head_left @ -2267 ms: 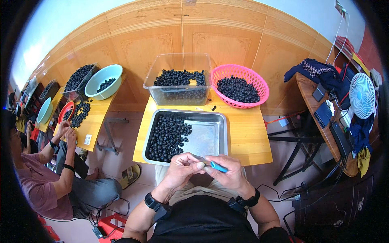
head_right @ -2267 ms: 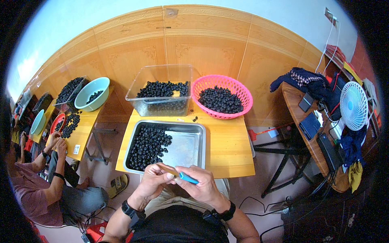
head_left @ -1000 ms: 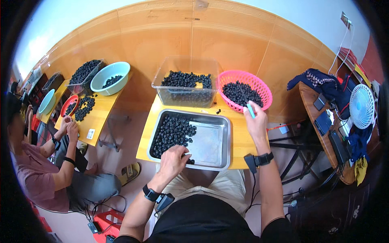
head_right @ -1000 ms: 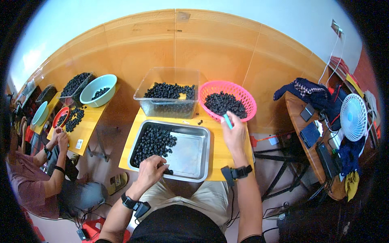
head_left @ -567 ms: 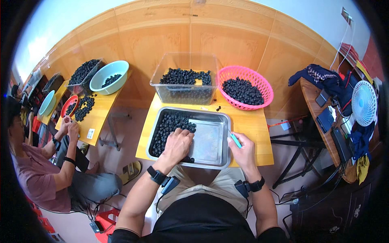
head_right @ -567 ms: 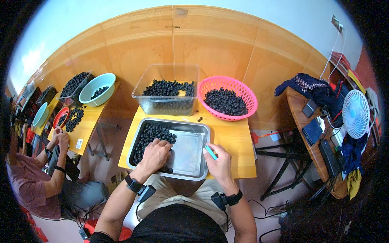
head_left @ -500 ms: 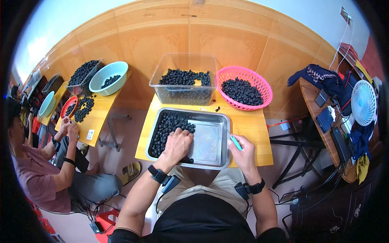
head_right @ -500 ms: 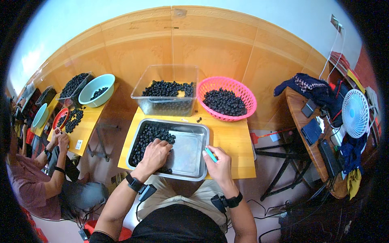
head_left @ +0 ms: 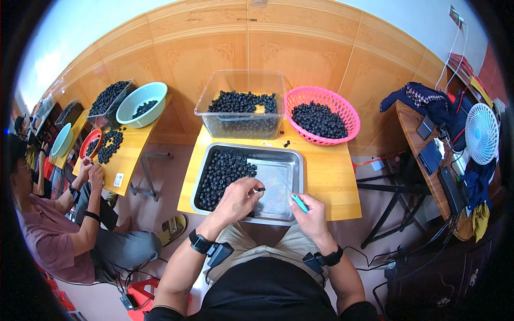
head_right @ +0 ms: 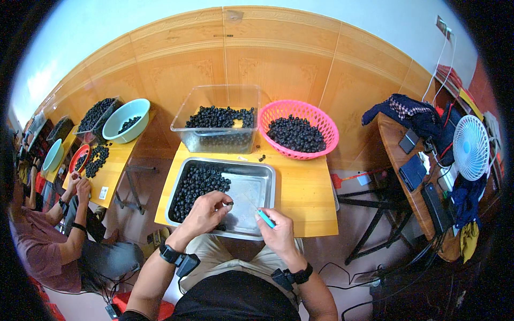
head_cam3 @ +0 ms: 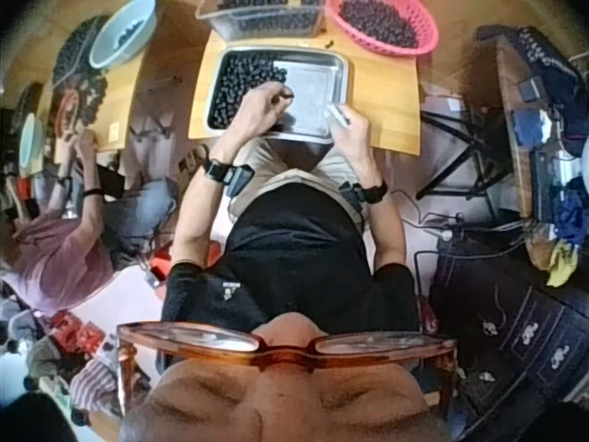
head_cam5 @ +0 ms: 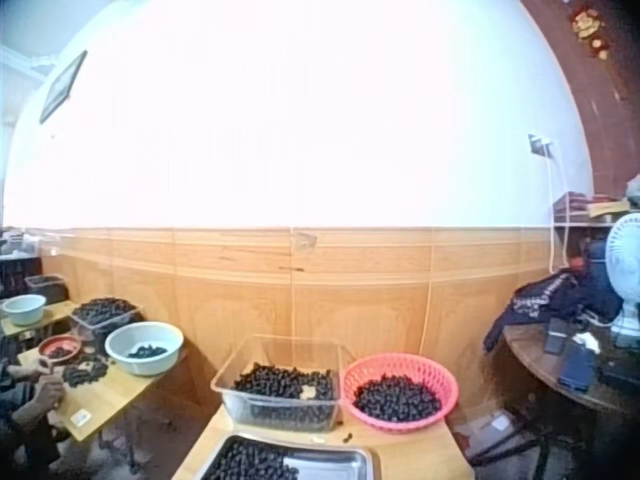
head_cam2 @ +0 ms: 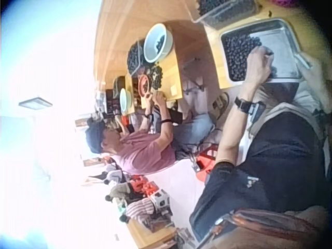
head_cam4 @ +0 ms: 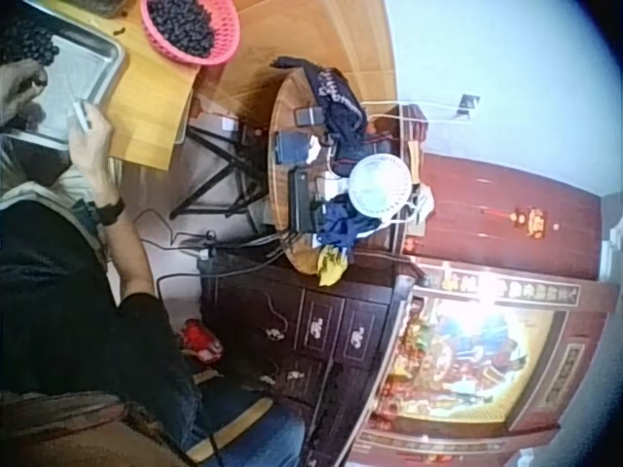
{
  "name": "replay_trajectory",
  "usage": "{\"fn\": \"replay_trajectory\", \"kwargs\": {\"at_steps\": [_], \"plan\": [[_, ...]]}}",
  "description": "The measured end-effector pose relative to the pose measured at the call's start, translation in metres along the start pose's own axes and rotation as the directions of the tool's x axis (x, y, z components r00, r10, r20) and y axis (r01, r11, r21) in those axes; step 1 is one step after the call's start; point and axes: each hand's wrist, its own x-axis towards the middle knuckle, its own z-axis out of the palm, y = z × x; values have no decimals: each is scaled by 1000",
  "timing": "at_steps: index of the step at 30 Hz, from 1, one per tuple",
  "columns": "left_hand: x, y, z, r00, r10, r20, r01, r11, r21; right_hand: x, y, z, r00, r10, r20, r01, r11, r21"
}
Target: Using a small knife to trim flash or protrusions from molded plastic or rubber parts.
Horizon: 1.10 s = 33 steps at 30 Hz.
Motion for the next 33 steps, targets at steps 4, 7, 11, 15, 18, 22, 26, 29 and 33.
{"fn": "replay_trajectory", "kwargs": {"at_steps": [4, 7, 11, 15, 18, 22, 26, 29, 33], "plan": [[-10, -17, 20, 983, -160, 93, 182, 751, -635, 1, -11, 10, 998, -11, 63, 8, 999, 47], [-18, -2, 23, 944, -237, 229, 313, 426, -849, 2, -13, 13, 995, -58, 84, 55, 998, 44], [-24, -1, 28, 941, -215, 261, 295, 149, -944, 2, -11, 19, 989, -109, 104, 105, 994, 37], [-27, -2, 27, 944, -207, 256, 271, 48, -961, 2, -12, 22, 982, -157, 103, 154, 987, 40], [-31, -4, 29, 943, -223, 246, 250, -12, -968, 1, -16, 23, 980, -165, 110, 162, 986, 27], [-35, -10, 36, 945, -246, 216, 198, -97, -975, -2, -22, 23, 983, -126, 133, 125, 992, 13], [-37, -5, 42, 949, -276, 153, 113, -153, -982, -6, -22, 27, 987, -67, 145, 64, 998, 23], [-39, 1, 40, 928, -340, 155, 109, -151, -982, -9, -21, 32, 986, -68, 151, 62, 997, 45], [-41, 0, 43, 925, -348, 149, 92, -177, -980, -9, -23, 34, 983, -63, 171, 55, 997, 51]]}}
